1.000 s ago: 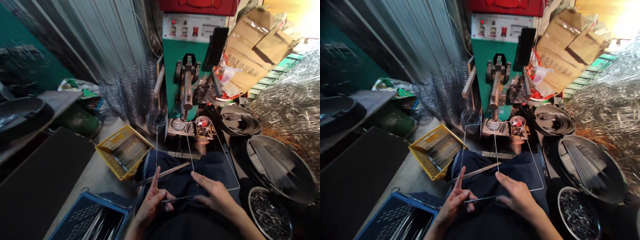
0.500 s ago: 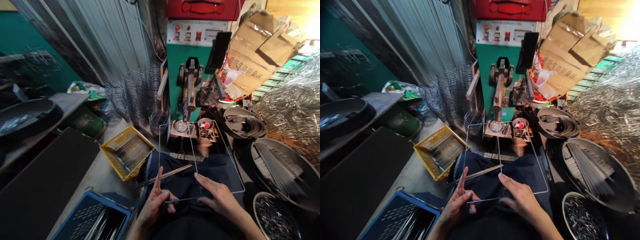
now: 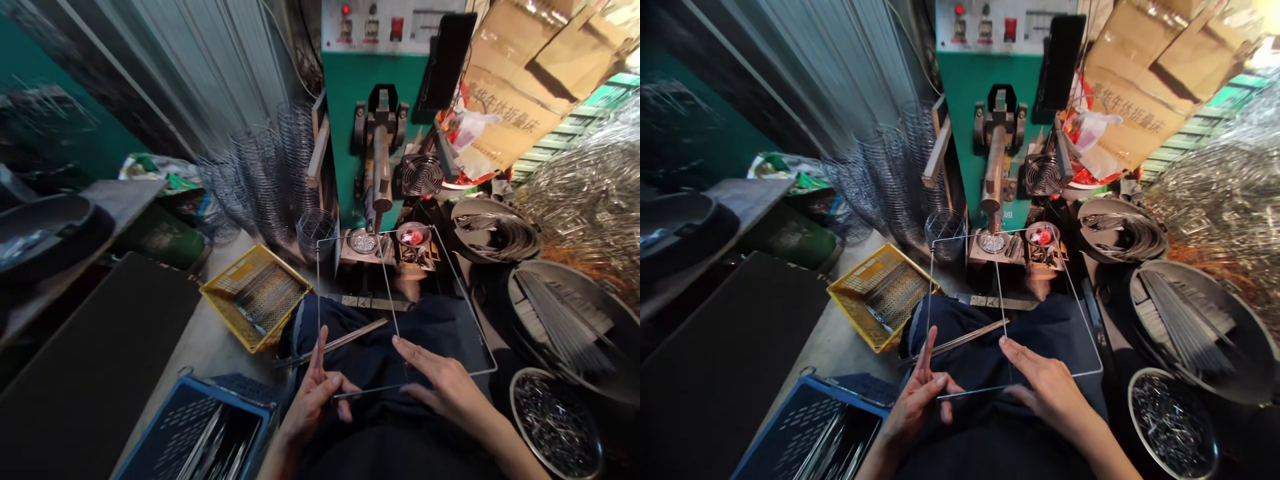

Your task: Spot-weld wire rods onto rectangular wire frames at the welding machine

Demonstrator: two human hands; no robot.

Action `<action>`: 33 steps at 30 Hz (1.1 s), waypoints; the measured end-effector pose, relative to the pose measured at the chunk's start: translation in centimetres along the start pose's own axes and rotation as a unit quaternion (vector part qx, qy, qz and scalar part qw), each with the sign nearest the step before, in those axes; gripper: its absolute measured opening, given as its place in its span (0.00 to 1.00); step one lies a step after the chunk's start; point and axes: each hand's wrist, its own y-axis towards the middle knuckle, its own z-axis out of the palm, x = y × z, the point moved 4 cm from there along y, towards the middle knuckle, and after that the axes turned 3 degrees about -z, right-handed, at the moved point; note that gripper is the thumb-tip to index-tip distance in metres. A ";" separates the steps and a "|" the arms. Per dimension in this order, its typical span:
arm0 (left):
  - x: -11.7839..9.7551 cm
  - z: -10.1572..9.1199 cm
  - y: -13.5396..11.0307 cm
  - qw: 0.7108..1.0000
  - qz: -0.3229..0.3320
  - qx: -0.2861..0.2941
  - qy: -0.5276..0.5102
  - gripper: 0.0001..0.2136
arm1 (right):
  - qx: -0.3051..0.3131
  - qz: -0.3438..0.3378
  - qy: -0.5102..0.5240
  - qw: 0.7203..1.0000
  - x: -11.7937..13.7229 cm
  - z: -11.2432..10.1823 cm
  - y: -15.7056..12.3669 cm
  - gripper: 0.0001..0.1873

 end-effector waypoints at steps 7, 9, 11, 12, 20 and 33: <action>-0.5 -0.1 0.0 0.999 -0.006 -0.017 0.032 0.41 | -0.005 0.006 0.029 1.000 0.8 -0.6 0.3 0.46; -0.9 -0.2 0.4 0.999 -0.006 -0.013 0.049 0.41 | -0.009 0.001 0.032 0.999 0.9 -0.8 0.7 0.45; -1.4 -0.5 1.0 0.998 -0.005 -0.007 0.060 0.42 | -0.006 -0.006 0.028 1.000 0.9 -0.9 1.4 0.47; -1.7 -0.6 1.3 0.998 -0.006 0.002 0.059 0.42 | 0.001 -0.010 0.023 1.000 0.9 -0.9 1.9 0.48; -2.4 -0.4 3.4 0.998 -0.023 0.014 0.055 0.39 | 0.064 0.016 -0.004 0.998 -0.4 -0.6 4.1 0.48; -4.5 -0.9 6.1 0.995 -0.024 -0.055 0.081 0.40 | 0.017 0.006 -0.017 1.000 -2.9 -2.3 7.5 0.40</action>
